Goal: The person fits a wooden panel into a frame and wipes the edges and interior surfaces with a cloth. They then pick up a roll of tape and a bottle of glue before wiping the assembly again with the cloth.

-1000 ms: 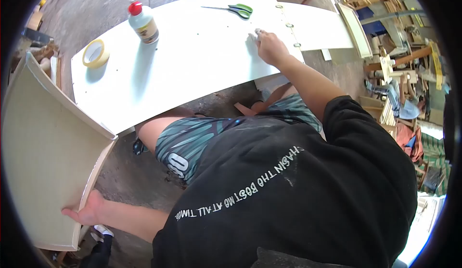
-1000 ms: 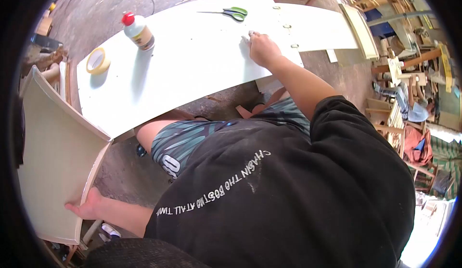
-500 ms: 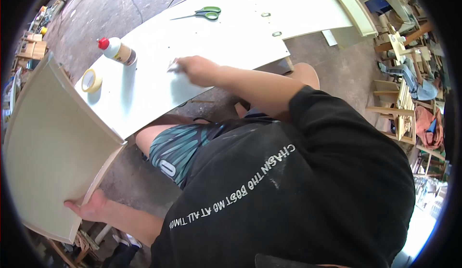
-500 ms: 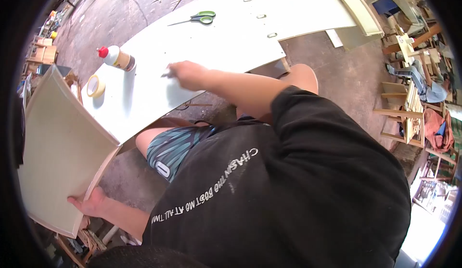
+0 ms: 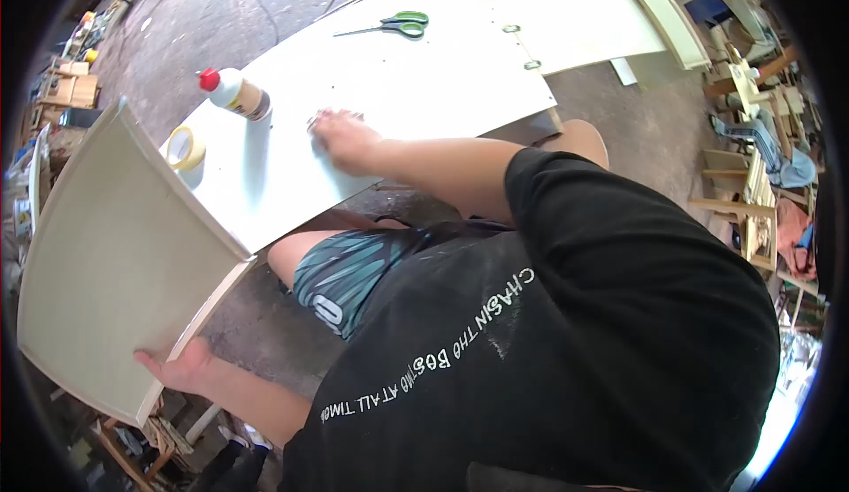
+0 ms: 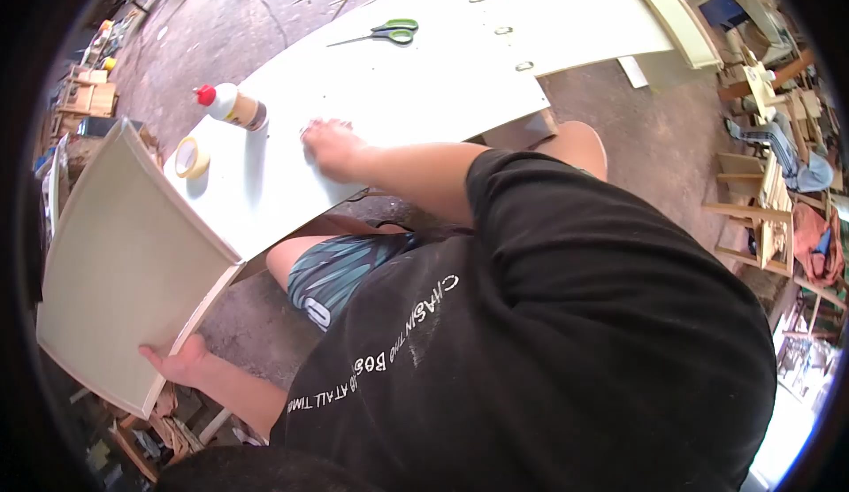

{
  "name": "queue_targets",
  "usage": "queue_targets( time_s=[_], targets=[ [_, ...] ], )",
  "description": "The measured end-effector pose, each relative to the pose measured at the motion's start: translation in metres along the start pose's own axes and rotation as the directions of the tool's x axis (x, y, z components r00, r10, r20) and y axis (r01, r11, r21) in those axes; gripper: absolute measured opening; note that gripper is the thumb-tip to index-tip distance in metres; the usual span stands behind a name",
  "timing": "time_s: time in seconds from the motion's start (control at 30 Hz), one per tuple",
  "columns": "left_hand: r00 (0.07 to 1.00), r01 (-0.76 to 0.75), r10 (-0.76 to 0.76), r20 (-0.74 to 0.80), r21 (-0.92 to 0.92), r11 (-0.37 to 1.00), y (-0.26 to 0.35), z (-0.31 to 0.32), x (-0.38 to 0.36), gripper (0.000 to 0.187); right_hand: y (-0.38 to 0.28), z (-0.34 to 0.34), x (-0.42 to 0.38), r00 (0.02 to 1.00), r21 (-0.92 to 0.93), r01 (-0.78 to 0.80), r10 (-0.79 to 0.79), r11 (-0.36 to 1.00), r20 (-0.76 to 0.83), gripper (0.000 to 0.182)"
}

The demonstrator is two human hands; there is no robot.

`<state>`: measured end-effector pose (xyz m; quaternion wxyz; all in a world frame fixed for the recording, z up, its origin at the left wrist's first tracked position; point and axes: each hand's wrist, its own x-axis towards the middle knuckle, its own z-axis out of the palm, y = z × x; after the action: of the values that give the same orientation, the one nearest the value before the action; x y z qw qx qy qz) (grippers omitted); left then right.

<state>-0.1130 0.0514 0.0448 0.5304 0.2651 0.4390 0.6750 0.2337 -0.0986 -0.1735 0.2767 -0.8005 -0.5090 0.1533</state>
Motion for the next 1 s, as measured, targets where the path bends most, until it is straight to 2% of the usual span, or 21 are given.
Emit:
queue_targets(
  time_s=[0.1,0.2,0.23,0.27,0.3,0.33,0.37,0.4,0.43,0.47,0.53,0.6,0.7,0.73,0.77,0.8,0.83,0.87,1.0],
  targets=[
    [0.995,0.042,-0.044,-0.087,-0.019,0.999,0.005,0.008,-0.007,0.058,-0.027,0.037,0.034,0.97,-0.072,0.233,-0.226,0.97,0.084,0.042],
    [0.995,0.047,-0.052,-0.088,-0.056,0.997,0.013,0.004,-0.013,0.06,-0.008,0.046,0.079,0.96,-0.12,0.262,-0.245,0.958,0.137,0.039],
    [0.995,0.04,-0.045,-0.085,-0.055,0.998,0.015,0.0,-0.012,0.061,0.0,0.035,0.086,0.992,-0.027,0.047,-0.044,0.999,0.115,0.036],
    [0.996,0.035,-0.039,-0.081,-0.059,0.998,0.015,-0.004,-0.011,0.061,0.012,0.008,0.078,0.991,-0.079,0.122,-0.118,0.989,0.06,0.034],
    [0.996,0.032,-0.037,-0.08,-0.065,0.997,0.014,-0.009,-0.01,0.062,0.023,-0.008,0.07,0.996,-0.148,0.088,-0.083,0.985,0.042,0.035],
    [0.997,0.034,-0.039,-0.07,-0.067,0.997,0.013,-0.015,-0.008,0.062,0.037,-0.02,0.055,1.0,-0.117,0.022,-0.023,0.993,-0.007,0.039],
    [0.997,0.035,-0.04,-0.06,-0.07,0.997,0.013,-0.021,-0.003,0.061,0.069,-0.025,0.038,0.994,-0.111,0.086,-0.093,0.99,-0.057,0.039],
    [0.998,0.036,-0.04,-0.052,-0.077,0.996,0.012,-0.027,0.0,0.061,0.078,-0.049,0.01,0.995,-0.153,0.064,-0.076,0.986,-0.071,0.041],
    [0.999,0.032,-0.035,-0.039,-0.074,0.997,0.01,-0.029,0.001,0.06,0.104,-0.059,-0.016,0.982,-0.134,0.034,-0.058,0.99,-0.178,0.033],
    [0.999,0.031,-0.032,-0.028,-0.067,0.997,0.008,-0.031,0.0,0.06,0.128,-0.07,-0.04,0.961,-0.11,-0.07,0.037,0.991,-0.274,0.033],
    [0.999,0.013,-0.015,-0.041,-0.043,0.999,0.004,-0.032,-0.006,0.059,0.152,-0.118,-0.089,0.94,-0.072,-0.222,0.193,0.972,-0.283,0.035],
    [0.998,0.006,-0.006,-0.06,-0.004,1.0,-0.001,-0.021,-0.012,0.058,0.166,-0.141,-0.14,0.87,-0.172,-0.379,0.288,0.909,-0.4,0.036],
    [0.995,0.1,-0.103,-0.017,-0.112,0.989,-0.007,-0.011,-0.018,0.058,0.166,-0.135,-0.192,0.806,-0.128,-0.488,0.39,0.863,-0.445,0.036],
    [0.994,0.108,-0.107,0.018,-0.114,0.988,-0.01,-0.008,-0.019,0.058,0.162,-0.123,-0.196,0.81,-0.183,-0.474,0.345,0.861,-0.475,0.037],
    [0.993,0.109,-0.103,0.054,-0.116,0.987,-0.016,-0.007,-0.018,0.058,0.141,-0.116,-0.194,0.8,-0.134,-0.481,0.371,0.866,-0.472,0.036],
    [0.992,0.101,-0.091,0.09,-0.119,0.988,-0.02,-0.006,-0.018,0.058,0.131,-0.104,-0.186,0.854,-0.126,-0.389,0.305,0.913,-0.421,0.036],
    [0.975,0.181,-0.159,0.157,-0.135,0.974,-0.024,-0.002,-0.017,0.058,0.122,-0.094,-0.174,0.903,-0.111,-0.274,0.216,0.955,-0.371,0.035],
    [0.956,0.236,-0.201,0.214,-0.152,0.96,-0.027,0.001,-0.016,0.058,0.106,-0.083,-0.165,0.922,-0.125,-0.226,0.171,0.966,-0.347,0.036],
    [0.944,0.255,-0.212,0.254,-0.149,0.955,-0.033,0.037,-0.036,0.059,0.046,-0.045,-0.086,0.988,-0.106,0.007,-0.024,0.994,-0.155,0.039]
  ],
)
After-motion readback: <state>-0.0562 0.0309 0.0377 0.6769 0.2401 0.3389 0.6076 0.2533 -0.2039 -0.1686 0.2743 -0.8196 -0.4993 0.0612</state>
